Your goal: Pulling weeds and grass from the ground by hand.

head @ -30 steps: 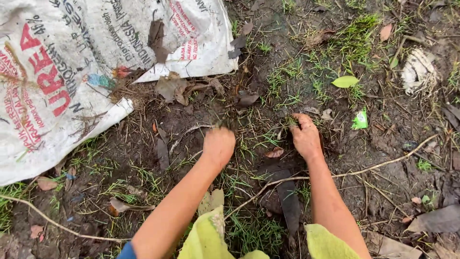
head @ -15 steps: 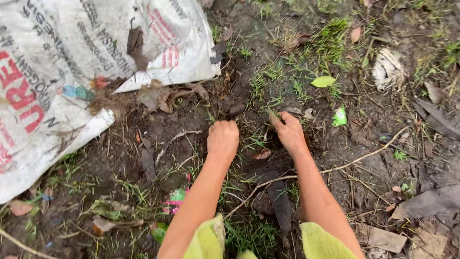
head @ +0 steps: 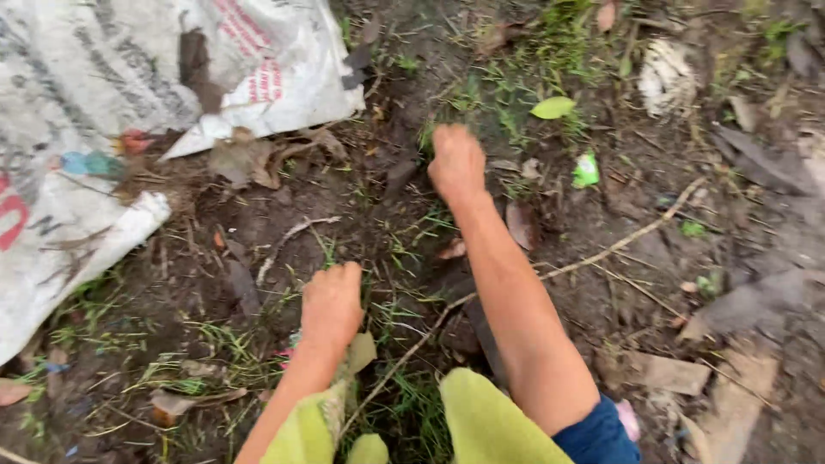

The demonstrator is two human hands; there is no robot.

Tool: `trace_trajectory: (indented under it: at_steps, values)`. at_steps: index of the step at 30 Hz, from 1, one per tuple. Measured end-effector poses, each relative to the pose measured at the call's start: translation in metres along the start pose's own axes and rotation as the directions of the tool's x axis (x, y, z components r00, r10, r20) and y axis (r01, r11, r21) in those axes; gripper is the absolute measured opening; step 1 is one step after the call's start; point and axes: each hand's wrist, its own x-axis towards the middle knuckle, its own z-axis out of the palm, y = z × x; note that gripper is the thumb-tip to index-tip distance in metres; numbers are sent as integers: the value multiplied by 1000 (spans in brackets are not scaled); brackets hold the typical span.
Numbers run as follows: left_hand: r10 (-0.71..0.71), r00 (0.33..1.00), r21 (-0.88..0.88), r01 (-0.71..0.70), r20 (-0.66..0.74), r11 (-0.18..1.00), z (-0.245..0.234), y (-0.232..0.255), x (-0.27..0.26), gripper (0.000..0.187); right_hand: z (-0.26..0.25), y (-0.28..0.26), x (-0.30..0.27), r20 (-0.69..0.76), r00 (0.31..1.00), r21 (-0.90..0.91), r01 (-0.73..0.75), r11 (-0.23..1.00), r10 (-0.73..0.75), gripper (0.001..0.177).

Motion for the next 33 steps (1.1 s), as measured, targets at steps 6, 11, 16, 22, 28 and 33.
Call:
trace_trajectory:
  at_steps: [6, 11, 16, 22, 28, 33]
  values:
    - [-137, 987, -228, 152, 77, 962, -25, 14, 12, 23, -52, 45, -59, 171, 982, -28, 86, 996, -80, 22]
    - [-5, 1000, -230, 0, -19, 973, -42, 50, -4, 39, -71, 81, -79, -123, 991, -181, -71, 981, 49, 34]
    - [93, 996, -118, -92, -1, 989, 28, 14, -8, 17, -43, 96, -115, 3, 984, -161, 175, 971, -176, 12]
    - [-65, 997, 70, 69, -49, 995, -31, -11, -28, 21, -89, 13, -124, 380, 888, -101, 317, 943, -258, 16]
    - [102, 943, 107, -71, -316, 992, -41, -26, -48, 54, -63, -44, -97, 1, 837, 128, 542, 830, -547, 46]
    - [5, 1000, 89, -3, -29, 996, -18, -50, -52, 24, -17, -3, -134, 222, 836, 105, 491, 865, -501, 13]
